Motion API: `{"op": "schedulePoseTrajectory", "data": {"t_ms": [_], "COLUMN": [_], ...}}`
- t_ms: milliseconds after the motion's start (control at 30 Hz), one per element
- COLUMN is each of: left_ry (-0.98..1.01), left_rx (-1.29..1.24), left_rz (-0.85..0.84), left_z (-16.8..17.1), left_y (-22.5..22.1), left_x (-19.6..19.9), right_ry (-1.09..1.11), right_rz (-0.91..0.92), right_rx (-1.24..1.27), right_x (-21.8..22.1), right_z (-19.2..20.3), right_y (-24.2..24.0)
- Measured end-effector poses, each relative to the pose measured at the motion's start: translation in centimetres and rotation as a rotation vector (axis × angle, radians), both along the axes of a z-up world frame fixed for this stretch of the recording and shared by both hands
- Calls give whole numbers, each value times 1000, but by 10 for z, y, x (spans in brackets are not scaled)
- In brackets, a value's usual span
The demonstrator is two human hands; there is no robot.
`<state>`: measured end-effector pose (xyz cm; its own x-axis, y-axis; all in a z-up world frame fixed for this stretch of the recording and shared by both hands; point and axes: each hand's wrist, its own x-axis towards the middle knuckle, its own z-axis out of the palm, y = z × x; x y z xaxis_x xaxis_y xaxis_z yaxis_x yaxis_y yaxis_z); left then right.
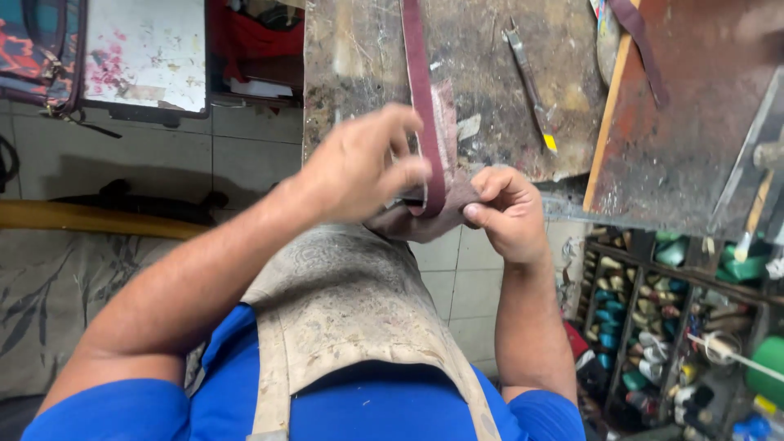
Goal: Marking and folding a leather strap at a repair bench
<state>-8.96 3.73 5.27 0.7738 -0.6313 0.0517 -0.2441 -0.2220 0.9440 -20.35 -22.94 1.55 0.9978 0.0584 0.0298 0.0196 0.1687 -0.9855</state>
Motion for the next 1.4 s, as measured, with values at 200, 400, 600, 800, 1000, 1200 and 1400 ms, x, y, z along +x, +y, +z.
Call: {"op": "schedulePoseTrajectory", "data": {"t_ms": [200,400,600,800,1000,1200,1400], "left_ry": [42,-43,116,320,16,45,160], "left_rx": [-107,-133,-162,-341,-218,-155,111], "left_rz": [-237,-133,-121,126,155,42,-75], "left_z": [-37,-61,-33,-50,-50,-17,-13], "left_y": [9,23,10,-25,-26,-3,42], "left_x": [-45,-49,-69,-97,-155,-253,-305], "right_ry": [96,126,187,-56,-105,133,256], "right_rz": [-91,-47,-175,-289,-306,-10,204], "right_rx": [32,-534,-682,-529,-435,-186,487], "right_x": [-11,-14,-5,-43,-88,-102,-93], "right_z": [2,8,21,-7,-41,-87,-54], "right_y": [30,-21,-23,-31,-21,0,73]}}
